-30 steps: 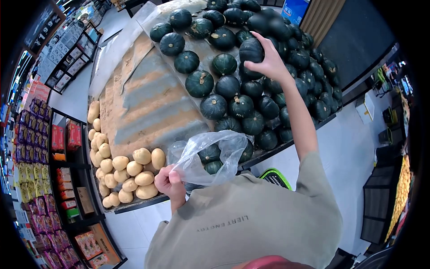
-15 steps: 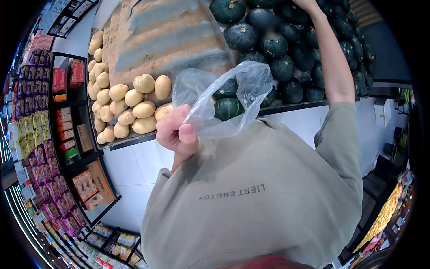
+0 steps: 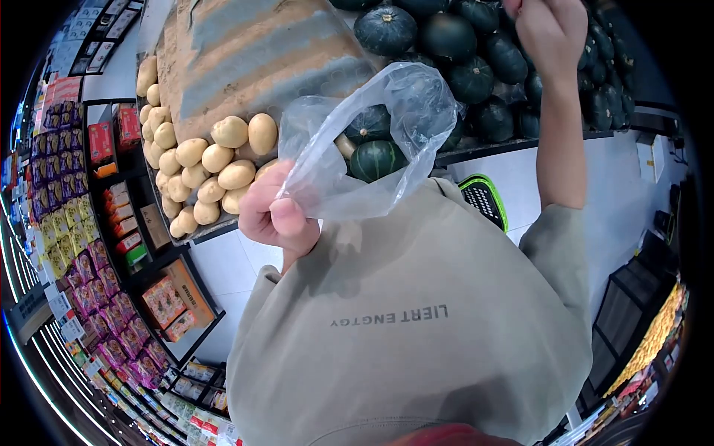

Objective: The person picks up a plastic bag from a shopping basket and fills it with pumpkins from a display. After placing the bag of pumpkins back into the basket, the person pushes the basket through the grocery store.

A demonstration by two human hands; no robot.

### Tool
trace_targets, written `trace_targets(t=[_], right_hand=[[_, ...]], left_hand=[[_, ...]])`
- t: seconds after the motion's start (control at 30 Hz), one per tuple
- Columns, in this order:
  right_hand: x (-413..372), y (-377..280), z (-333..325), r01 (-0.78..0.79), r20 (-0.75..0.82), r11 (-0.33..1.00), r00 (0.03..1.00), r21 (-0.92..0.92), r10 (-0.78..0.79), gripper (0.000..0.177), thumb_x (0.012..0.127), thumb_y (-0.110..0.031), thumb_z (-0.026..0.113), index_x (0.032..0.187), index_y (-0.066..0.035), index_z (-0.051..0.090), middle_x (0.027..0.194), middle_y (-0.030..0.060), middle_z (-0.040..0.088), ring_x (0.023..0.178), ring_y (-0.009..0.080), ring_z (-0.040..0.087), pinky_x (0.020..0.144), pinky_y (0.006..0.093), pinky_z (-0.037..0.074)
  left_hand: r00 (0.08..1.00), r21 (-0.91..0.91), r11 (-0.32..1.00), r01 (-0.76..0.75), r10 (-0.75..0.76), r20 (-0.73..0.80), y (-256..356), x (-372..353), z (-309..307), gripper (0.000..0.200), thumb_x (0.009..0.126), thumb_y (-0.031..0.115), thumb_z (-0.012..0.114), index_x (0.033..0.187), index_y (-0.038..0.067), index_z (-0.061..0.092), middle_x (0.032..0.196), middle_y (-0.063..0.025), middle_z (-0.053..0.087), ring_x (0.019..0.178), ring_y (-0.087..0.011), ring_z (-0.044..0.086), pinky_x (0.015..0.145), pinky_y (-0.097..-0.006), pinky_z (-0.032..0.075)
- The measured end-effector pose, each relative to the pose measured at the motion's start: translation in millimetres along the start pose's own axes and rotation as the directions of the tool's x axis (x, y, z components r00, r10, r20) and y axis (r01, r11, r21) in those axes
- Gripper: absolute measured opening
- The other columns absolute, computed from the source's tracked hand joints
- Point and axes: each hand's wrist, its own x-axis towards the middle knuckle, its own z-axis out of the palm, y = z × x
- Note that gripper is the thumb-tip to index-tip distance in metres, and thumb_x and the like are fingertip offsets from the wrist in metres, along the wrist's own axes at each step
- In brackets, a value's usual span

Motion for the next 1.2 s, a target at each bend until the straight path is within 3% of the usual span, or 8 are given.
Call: trace_targets(t=[0.03,0.07,0.1,0.23,0.47,0.73,0.77,1.2], right_hand=[[-5.1,-8.3,6.6,0.155,0.074,0.979,0.983,0.130,-0.165,0.011,0.070,0.002,0.045,0.061,0.001,0.051,0.049,0.0090,0.049,0.047,0.0227,0.052,0.049,0.0283,0.043],[-23.2,16.1,4.7,0.054,0.330,0.956,0.932,0.288,-0.152,0.012,0.068,-0.003,0.050,0.079,-0.001,0.055,0.074,0.0135,0.055,0.071,0.0246,0.054,0.066,0.0331,0.044],[-30.2,-27.2,25.9,-0.146,0.328,0.982,0.939,0.120,0.099,0.013,0.061,0.010,0.039,0.063,0.000,0.047,0.063,0.0090,0.051,0.057,0.0207,0.048,0.054,0.0305,0.038],[-59.3,-28.8,75.6,-0.230,0.570,0.929,0.821,0.289,0.026,0.011,0.069,0.003,0.053,0.077,-0.002,0.057,0.072,0.0110,0.056,0.067,0.0277,0.056,0.059,0.0339,0.045],[-113.6,-29.9,138.8,0.021,0.795,0.972,0.580,-0.233,0.178,0.037,0.069,-0.031,0.065,0.092,-0.005,0.054,0.089,0.0122,0.057,0.081,0.0265,0.056,0.066,0.0354,0.047],[-117.7,-45.5,149.4,0.064,0.822,0.892,0.423,-0.448,0.383,0.064,0.057,-0.045,0.073,0.095,0.000,0.048,0.068,0.0076,0.059,0.066,0.0207,0.061,0.055,0.0288,0.044],[-123.6,-42.1,154.6,0.041,0.812,0.899,0.447,-0.437,0.375,0.065,0.057,-0.044,0.073,0.096,0.001,0.045,0.065,0.0062,0.059,0.060,0.0208,0.061,0.051,0.0290,0.044],[-134.7,-25.5,143.0,0.088,0.718,0.956,0.680,-0.279,0.147,0.053,0.059,-0.031,0.072,0.097,-0.003,0.048,0.068,0.0082,0.058,0.067,0.0249,0.060,0.058,0.0325,0.043]], left_hand=[[1.000,0.000,1.000,0.001,-0.001,0.002,-0.9,0.0,1.3,0.032,0.084,0.025,0.055,0.068,0.000,0.045,0.057,-0.0112,0.053,0.050,-0.0146,0.046,0.046,-0.0268,0.037],[1.000,0.038,0.999,-0.001,0.002,-0.010,-1.2,-0.4,2.4,0.033,0.084,0.026,0.055,0.067,0.000,0.045,0.060,-0.0123,0.055,0.052,-0.0154,0.048,0.048,-0.0272,0.039],[1.000,0.077,0.997,-0.003,0.005,-0.021,-1.1,-0.7,2.9,0.033,0.084,0.027,0.056,0.067,0.000,0.045,0.063,-0.0134,0.057,0.054,-0.0162,0.050,0.050,-0.0276,0.041],[0.999,0.025,0.999,0.047,-0.048,0.013,-2.9,-2.6,-2.5,0.033,0.084,0.026,0.055,0.067,0.000,0.046,0.068,-0.0149,0.059,0.057,-0.0163,0.052,0.053,-0.0284,0.043],[0.993,0.065,0.991,0.115,-0.117,0.028,-13.9,-4.8,4.5,0.032,0.083,0.026,0.056,0.065,0.001,0.044,0.060,-0.0078,0.054,0.052,-0.0127,0.047,0.047,-0.0247,0.037],[0.993,-0.034,0.995,0.097,-0.094,0.069,-18.0,6.8,10.0,0.030,0.084,0.021,0.054,0.064,0.003,0.042,0.050,-0.0021,0.044,0.043,-0.0080,0.034,0.039,-0.0230,0.023],[0.983,0.017,0.987,0.160,-0.161,0.088,-14.5,7.1,8.3,0.034,0.083,0.027,0.054,0.063,0.002,0.041,0.050,-0.0022,0.044,0.047,-0.0100,0.040,0.044,-0.0239,0.032],[0.985,-0.023,0.988,0.150,-0.148,0.089,-23.0,10.9,5.3,0.032,0.084,0.022,0.054,0.062,0.002,0.042,0.050,-0.0020,0.043,0.044,-0.0071,0.034,0.040,-0.0223,0.024]])
